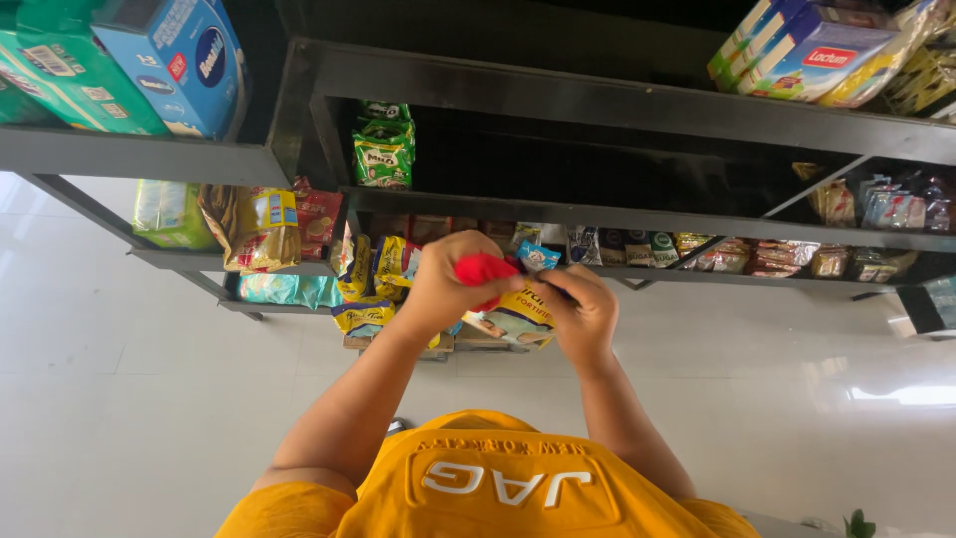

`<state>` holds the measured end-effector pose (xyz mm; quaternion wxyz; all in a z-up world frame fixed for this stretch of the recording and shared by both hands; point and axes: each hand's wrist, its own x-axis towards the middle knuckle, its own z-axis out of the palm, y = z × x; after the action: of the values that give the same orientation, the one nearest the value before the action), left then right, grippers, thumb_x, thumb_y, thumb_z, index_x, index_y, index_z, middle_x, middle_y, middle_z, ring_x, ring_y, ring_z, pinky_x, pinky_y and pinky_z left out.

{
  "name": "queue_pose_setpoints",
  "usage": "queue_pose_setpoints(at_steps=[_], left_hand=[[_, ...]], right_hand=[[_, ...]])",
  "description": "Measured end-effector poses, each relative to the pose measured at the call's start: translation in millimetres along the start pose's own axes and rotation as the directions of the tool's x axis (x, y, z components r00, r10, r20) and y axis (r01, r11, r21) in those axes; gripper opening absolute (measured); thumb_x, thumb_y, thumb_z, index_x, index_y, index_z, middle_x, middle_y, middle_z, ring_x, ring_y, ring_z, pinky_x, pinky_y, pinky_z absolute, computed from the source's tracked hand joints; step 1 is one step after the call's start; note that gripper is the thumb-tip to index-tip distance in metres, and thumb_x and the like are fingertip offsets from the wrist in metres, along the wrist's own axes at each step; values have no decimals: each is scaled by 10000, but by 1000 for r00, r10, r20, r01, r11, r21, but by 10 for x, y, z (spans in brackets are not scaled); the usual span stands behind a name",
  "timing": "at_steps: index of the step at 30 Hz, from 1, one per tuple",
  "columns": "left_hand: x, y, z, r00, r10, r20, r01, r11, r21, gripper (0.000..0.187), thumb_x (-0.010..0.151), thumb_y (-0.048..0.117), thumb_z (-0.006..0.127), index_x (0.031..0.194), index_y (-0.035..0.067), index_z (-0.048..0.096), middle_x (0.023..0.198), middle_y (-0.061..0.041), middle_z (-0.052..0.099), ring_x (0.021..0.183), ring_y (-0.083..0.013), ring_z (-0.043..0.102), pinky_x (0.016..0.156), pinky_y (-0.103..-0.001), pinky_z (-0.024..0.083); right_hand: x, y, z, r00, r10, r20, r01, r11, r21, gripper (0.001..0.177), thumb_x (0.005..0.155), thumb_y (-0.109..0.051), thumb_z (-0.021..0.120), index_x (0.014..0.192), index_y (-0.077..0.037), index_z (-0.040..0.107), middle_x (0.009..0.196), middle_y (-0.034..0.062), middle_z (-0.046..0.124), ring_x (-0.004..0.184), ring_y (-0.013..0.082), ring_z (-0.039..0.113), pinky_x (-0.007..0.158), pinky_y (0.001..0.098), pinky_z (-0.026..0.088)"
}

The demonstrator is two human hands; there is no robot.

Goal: Wiping and organizing various packaged grocery items on a shelf using a red cloth.

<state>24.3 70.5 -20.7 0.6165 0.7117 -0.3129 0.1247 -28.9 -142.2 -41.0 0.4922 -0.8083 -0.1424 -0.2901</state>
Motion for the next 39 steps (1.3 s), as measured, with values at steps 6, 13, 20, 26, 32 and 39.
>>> queue_pose_setpoints(at_steps=[6, 13, 20, 26, 32, 39], left_hand=[[49, -240, -274, 906, -372, -200, 49, 563, -825, 272, 953, 255, 772, 1070, 22, 695, 1137, -148, 649, 1014, -249, 644, 885, -404, 549], [22, 121, -75, 995, -39, 89, 95, 560, -823, 526, 899, 458, 770, 1106, -20, 694, 1538, -165, 446, 1462, -313, 449, 1252, -451, 363], [-145, -239, -66, 879, -158, 450, 369, 823, -432, 787, 760, 206, 882, 1455, 27, 558, 1449, -139, 572, 1340, -228, 542, 1162, -395, 416], [-224, -381, 30, 901, -118, 417, 373, 702, -607, 629, 864, 131, 811, 1430, -3, 573, 1368, -91, 617, 1275, -209, 585, 1127, -367, 455], [-413, -510, 346, 995, -87, 43, 97, 864, -494, 395, 1007, 262, 637, 1334, 48, 582, 1186, -52, 625, 1098, -139, 586, 1023, -311, 487], [-104, -204, 121, 920, -392, 27, 375, 856, -355, 367, 963, 328, 679, 1053, -22, 737, 856, -43, 711, 778, -118, 626, 724, -289, 526]], right_hand=[[-5, 386, -109, 976, 198, 95, -219, 910, 353, 125, 819, 50, 803, 927, 17, 748, 857, 11, 631, 767, 88, 550, 682, 232, 418], [38, 245, -18, 949, 239, 208, -316, 750, 580, 189, 842, 23, 764, 1030, 7, 755, 1012, 31, 726, 942, 117, 691, 847, 250, 544], [-130, 598, -51, 960, 148, 240, -263, 774, 576, 193, 826, 59, 800, 1008, 6, 763, 968, 30, 703, 905, 126, 668, 798, 252, 523], [-155, 546, 7, 962, 144, 233, -246, 828, 503, 160, 810, 67, 835, 925, 10, 739, 907, 14, 656, 838, 113, 633, 732, 244, 495], [-26, -40, 146, 969, 146, 197, -192, 952, 239, 152, 827, 29, 798, 971, 15, 755, 906, 29, 702, 827, 126, 676, 723, 253, 532], [-74, -114, 335, 964, 125, 233, -188, 945, 269, 166, 837, 9, 807, 993, 6, 751, 969, 47, 742, 875, 130, 696, 782, 266, 560]])
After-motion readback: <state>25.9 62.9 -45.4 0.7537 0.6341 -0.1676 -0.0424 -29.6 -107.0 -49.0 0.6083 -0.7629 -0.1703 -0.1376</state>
